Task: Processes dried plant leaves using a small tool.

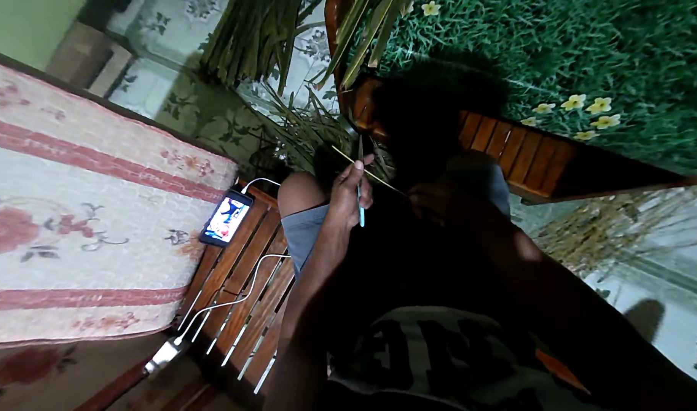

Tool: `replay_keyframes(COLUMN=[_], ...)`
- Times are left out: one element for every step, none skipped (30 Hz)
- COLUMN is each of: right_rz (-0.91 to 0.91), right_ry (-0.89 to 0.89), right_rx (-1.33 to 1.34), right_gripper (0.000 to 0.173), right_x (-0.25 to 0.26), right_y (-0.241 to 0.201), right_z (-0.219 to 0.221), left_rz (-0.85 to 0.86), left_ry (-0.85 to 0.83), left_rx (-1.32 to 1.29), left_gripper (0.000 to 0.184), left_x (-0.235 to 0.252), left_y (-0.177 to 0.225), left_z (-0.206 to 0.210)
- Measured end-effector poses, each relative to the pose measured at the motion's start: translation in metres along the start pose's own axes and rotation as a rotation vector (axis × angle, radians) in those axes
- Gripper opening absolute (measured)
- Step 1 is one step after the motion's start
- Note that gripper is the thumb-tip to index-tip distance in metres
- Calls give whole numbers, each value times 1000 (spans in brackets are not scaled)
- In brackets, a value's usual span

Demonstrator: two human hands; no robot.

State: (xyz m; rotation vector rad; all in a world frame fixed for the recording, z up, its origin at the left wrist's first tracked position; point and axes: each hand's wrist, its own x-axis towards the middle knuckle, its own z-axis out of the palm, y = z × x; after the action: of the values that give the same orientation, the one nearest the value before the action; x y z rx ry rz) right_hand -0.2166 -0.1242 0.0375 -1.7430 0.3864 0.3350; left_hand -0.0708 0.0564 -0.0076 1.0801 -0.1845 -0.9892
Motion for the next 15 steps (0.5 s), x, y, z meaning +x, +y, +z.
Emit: replay_keyframes(right_rz=[-9, -9, 2, 15, 31, 42, 41, 31, 41, 56, 59, 63, 68, 65, 54], right_ry=[-11, -17, -22, -25, -28, -25, -16, 2, 17, 34, 56, 83, 112, 138, 154], right_rx=[-22, -41, -59, -79, -106, -145, -187, -223, -235, -225, -197, -162, -132, -118, -121], right_gripper=[31, 31, 31, 32, 33, 33, 34, 34, 35, 36, 36, 34, 33, 32, 31], right_x=[2, 3, 4, 3, 1, -2, -7, -10, -11, -11, -10, -7, -4, 0, 4], right_y=[3, 6, 9, 14, 18, 23, 26, 28, 28, 27, 25, 23, 20, 16, 13], right_z=[-2, -4, -6, -10, -14, -17, -20, -22, -24, -24, -23, -20, -16, -12, -7], left_rz=[-27, -61, -89, -88, -54, 2, 58, 102, 132, 140, 130, 100, 65, 23, -26], left_ry=[-30, -61, -69, -29, 40, 110, 182, 235, 257, 264, 264, 242, 189, 115, 32], left_rx=[33, 67, 97, 88, 43, -26, -99, -146, -164, -155, -128, -72, 6, 93, 177], left_gripper=[39, 37, 33, 33, 36, 39, 41, 41, 41, 40, 39, 35, 31, 28, 30], left_x=[0, 0, 0, 1, 4, 11, 18, 24, 26, 26, 24, 21, 16, 10, 4], left_y=[-3, -5, -2, 5, 14, 23, 31, 36, 37, 34, 26, 15, 4, -7, -14], left_z=[1, 5, 8, 9, 4, -6, -16, -22, -25, -23, -19, -13, -6, 3, 12])
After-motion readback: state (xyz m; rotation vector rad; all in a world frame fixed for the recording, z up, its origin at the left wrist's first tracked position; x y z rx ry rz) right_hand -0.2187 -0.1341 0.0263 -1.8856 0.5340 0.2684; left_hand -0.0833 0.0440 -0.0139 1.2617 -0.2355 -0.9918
